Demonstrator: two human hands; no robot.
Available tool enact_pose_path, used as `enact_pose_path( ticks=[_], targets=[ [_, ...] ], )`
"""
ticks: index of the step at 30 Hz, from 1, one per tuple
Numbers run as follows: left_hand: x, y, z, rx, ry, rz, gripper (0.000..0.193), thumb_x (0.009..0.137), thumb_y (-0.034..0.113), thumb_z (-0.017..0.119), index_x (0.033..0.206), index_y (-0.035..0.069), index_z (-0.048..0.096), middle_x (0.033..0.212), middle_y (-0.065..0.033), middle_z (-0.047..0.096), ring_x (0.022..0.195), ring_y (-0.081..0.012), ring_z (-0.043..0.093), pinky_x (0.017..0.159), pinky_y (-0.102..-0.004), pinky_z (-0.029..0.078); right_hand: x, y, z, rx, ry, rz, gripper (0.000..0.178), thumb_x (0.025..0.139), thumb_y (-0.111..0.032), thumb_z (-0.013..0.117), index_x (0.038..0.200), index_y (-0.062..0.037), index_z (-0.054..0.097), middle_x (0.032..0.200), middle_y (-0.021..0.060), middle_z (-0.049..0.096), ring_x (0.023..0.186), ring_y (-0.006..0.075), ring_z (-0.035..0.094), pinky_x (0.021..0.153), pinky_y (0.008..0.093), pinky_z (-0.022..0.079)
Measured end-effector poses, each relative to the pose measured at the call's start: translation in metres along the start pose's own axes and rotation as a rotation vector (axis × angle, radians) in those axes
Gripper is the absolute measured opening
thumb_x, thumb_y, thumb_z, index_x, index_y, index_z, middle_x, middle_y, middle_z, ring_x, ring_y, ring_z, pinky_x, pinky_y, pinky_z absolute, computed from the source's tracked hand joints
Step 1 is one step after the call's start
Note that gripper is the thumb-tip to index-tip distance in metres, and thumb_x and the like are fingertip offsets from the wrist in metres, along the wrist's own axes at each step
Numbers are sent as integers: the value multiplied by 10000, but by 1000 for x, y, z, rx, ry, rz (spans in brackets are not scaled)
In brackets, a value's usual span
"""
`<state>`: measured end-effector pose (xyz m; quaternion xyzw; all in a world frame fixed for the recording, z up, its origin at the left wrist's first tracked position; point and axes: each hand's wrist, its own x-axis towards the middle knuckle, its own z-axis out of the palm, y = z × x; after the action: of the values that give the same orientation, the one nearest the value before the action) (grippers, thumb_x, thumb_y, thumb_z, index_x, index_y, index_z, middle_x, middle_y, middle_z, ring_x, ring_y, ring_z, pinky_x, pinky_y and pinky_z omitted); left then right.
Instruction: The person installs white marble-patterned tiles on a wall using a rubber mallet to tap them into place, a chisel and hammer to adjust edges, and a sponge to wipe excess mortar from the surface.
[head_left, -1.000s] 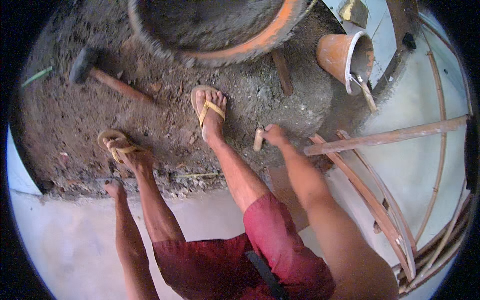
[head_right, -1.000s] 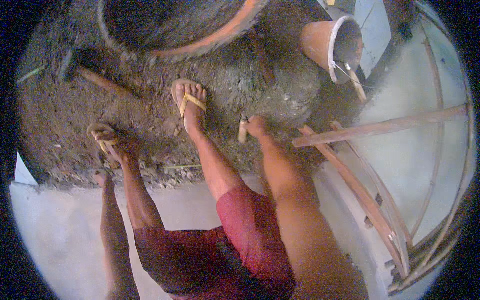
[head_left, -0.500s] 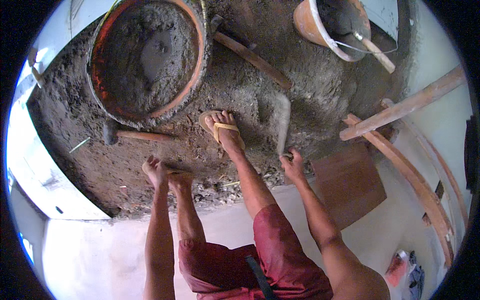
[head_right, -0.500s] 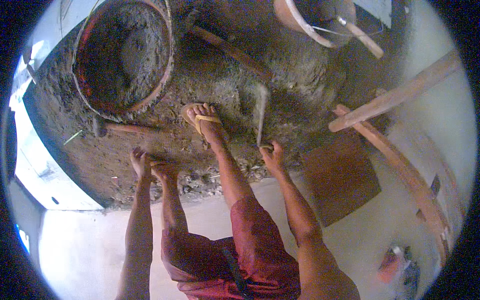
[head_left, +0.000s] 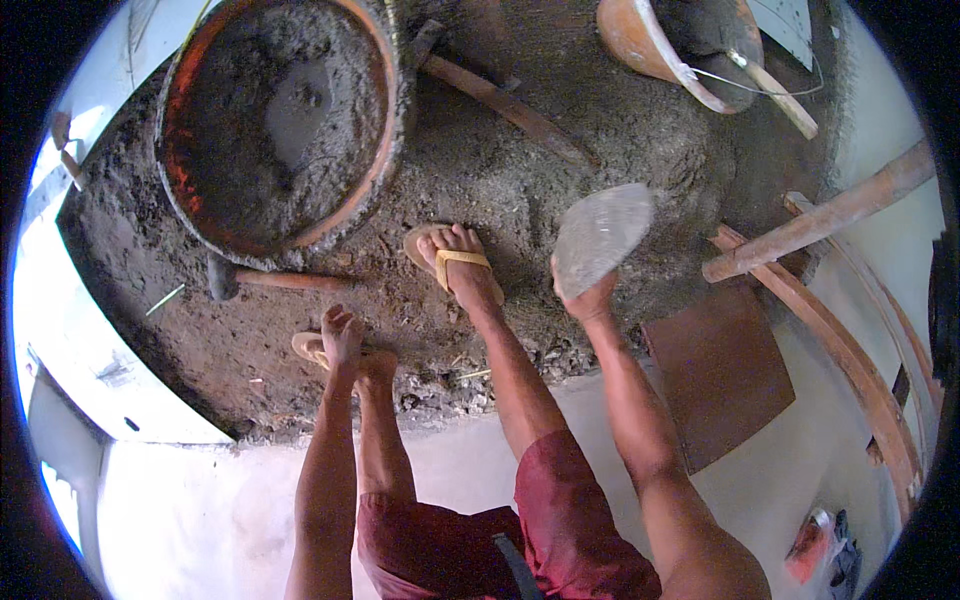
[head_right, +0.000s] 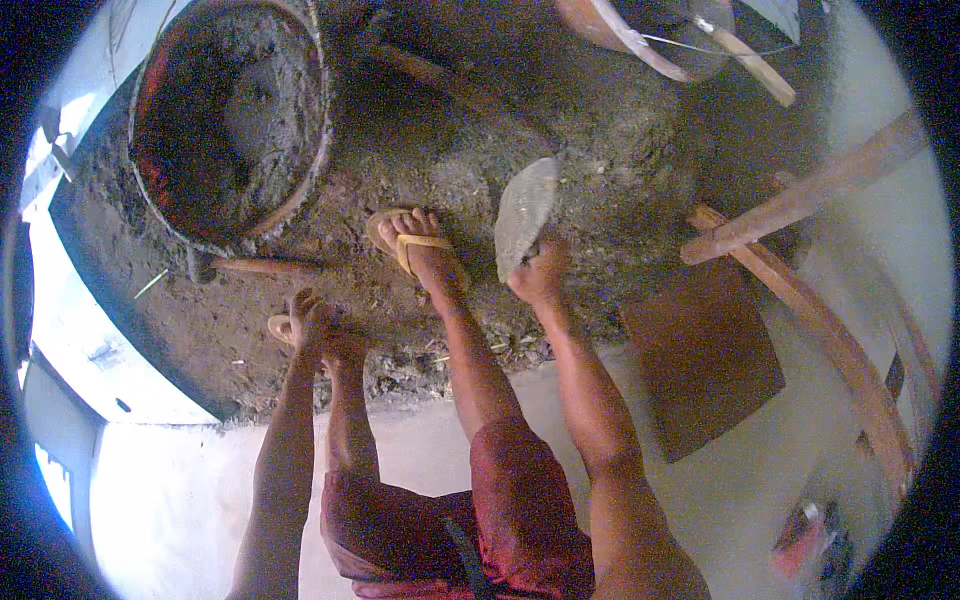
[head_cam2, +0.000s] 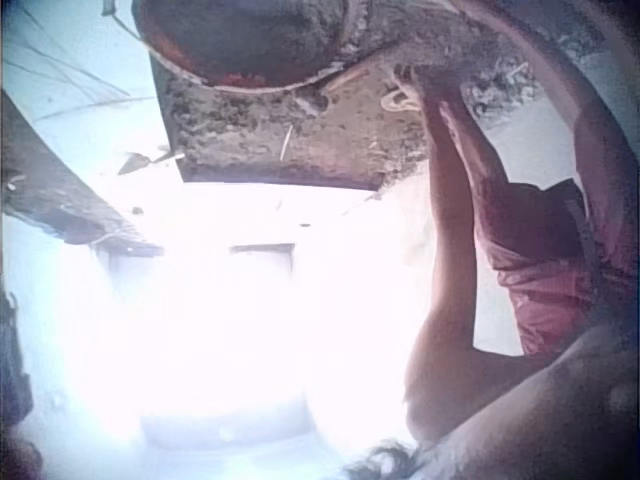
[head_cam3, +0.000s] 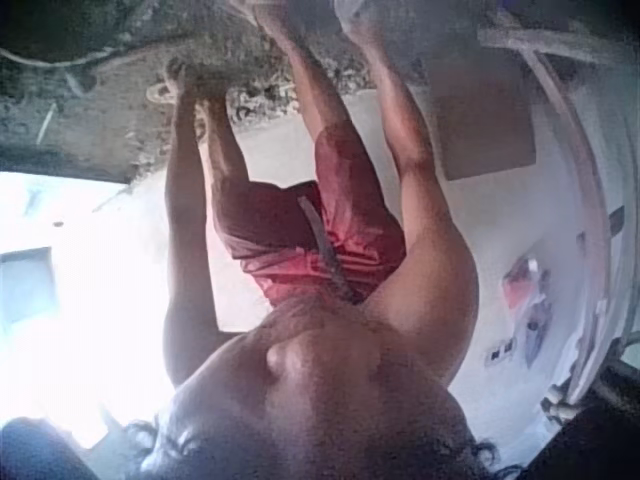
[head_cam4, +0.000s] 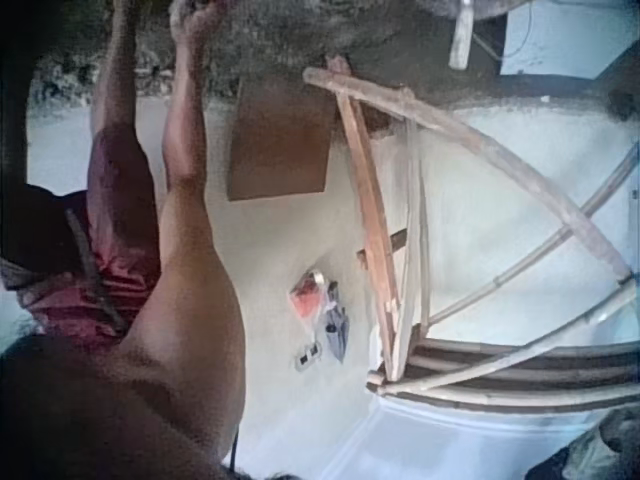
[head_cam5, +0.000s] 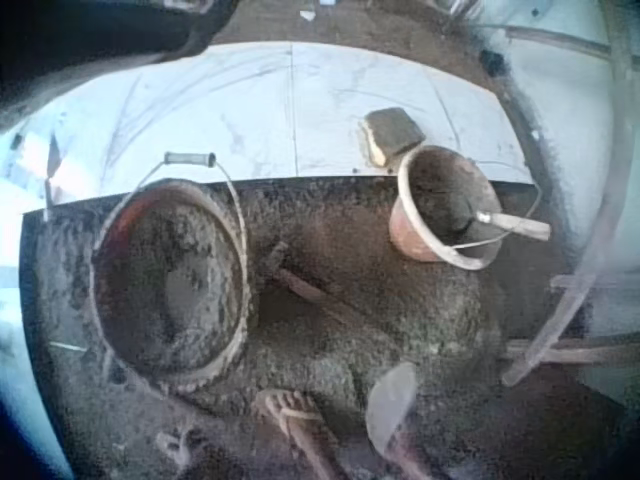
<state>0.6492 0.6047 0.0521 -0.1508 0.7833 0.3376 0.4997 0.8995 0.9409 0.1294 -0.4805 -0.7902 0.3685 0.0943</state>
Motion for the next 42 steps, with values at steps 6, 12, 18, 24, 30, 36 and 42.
enact_pose_path(
  ticks=[6,12,18,24,30,36,42],
  targets=[
    [2,10,3,-271,-10,-86,433,829,15,574,1237,57,433,1062,-93,559,834,-158,555,686,-277,489,30,54,56,-393,-83,222,285,774,-256,664,872,8,621,820,167,662,752,322,635,695,428,485],
    [7,0,-8,-230,58,-26,430,822,-3,568,1225,75,439,1038,-88,557,806,-164,554,640,-280,471,60,-19,27,-311,-342,360,327,731,-225,690,961,-14,591,936,201,644,892,360,616,800,439,477],
    [47,7,-6,-215,153,-3,383,830,59,615,1175,45,449,923,-76,577,798,-150,568,634,-284,470,202,-19,65,-334,-53,-108,358,838,-244,633,1100,-13,557,1089,223,597,980,413,572,840,482,451],
    [95,-5,-20,-13,564,-50,369,813,251,685,1028,23,489,949,-123,614,814,-249,622,710,-350,495,286,-77,91,-448,-519,-170,341,889,-277,557,1082,4,555,1113,272,575,1028,434,560,872,504,445],
    [78,55,-3,208,505,-90,479,759,290,707,1059,0,471,971,-180,629,909,-318,619,792,-409,478,342,-36,68,-702,-296,-297,334,922,-277,504,1062,24,525,1025,280,595,955,443,582,813,518,465],
    [78,60,-3,118,464,-127,532,743,250,690,1136,31,406,986,-243,612,930,-392,613,831,-444,474,455,-87,49,-814,-142,-276,312,930,-253,493,1054,34,500,995,267,582,915,433,588,796,517,480],
    [67,73,-1,226,469,-209,547,739,287,691,1104,1,402,983,-260,619,940,-434,605,831,-462,465,499,-101,67,-900,-79,-365,302,928,-239,510,1066,30,507,1007,270,582,952,423,582,815,498,477]
  ],
)
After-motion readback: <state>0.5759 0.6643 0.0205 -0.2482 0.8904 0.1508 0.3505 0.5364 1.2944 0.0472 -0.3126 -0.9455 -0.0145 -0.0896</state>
